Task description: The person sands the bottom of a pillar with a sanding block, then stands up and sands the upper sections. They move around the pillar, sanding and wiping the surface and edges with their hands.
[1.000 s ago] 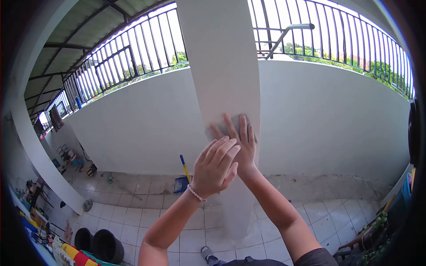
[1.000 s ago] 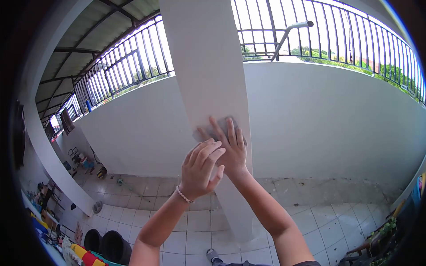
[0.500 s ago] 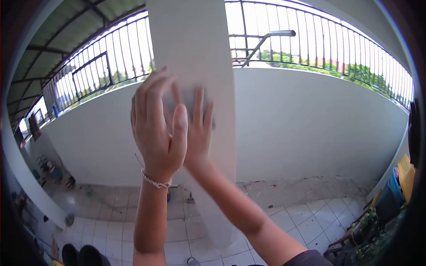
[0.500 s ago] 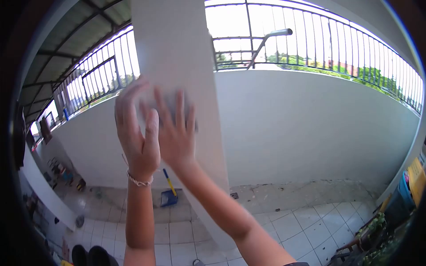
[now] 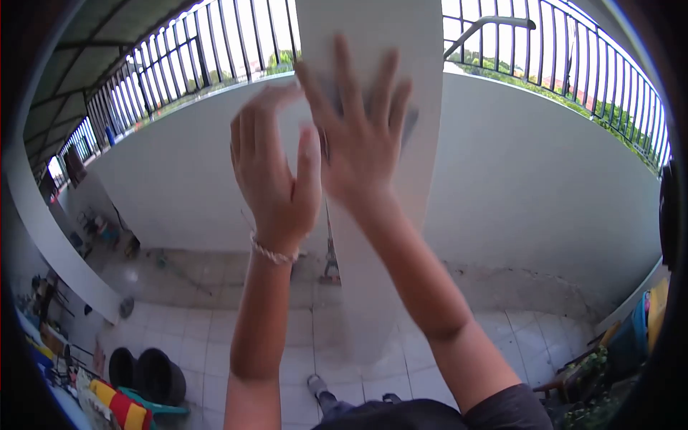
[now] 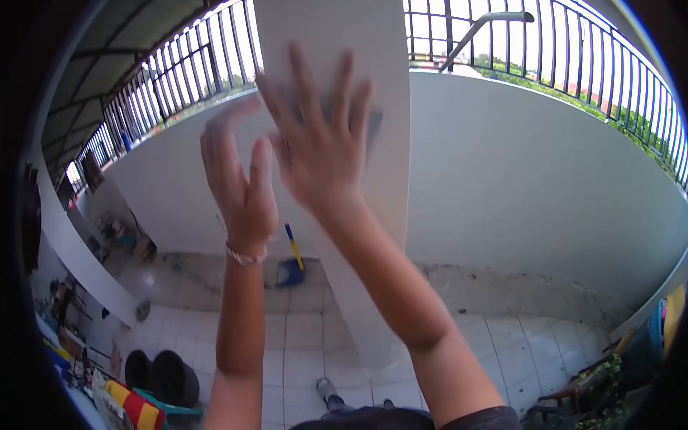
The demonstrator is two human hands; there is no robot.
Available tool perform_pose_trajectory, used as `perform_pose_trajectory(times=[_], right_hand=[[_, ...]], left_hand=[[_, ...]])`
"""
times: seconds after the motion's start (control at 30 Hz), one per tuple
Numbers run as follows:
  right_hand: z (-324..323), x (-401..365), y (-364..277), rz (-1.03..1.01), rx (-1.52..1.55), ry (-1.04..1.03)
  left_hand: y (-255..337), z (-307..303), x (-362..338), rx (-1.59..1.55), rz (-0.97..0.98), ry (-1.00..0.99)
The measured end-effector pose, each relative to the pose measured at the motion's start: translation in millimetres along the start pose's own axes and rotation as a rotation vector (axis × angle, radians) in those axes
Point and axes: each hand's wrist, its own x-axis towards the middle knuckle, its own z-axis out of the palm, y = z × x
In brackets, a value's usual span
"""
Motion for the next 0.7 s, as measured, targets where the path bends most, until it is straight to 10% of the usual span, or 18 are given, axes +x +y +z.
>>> perform_pose_trajectory(times=[0.23,0.43,0.7], right_hand=[[13,16,-2,-0.046,-0.016,0.023],[22,-254,-10,-0.164,-0.279,-0.239],[-2,-53,-23,0.058,-0.082,-0.207]], left_hand=[[-2,2,-11,-0.055,0.043,0.194],[-3,-24,-56,0.009,-0.134,0.078],[-19,-57,-75,0.007,-0.261,-0.08]])
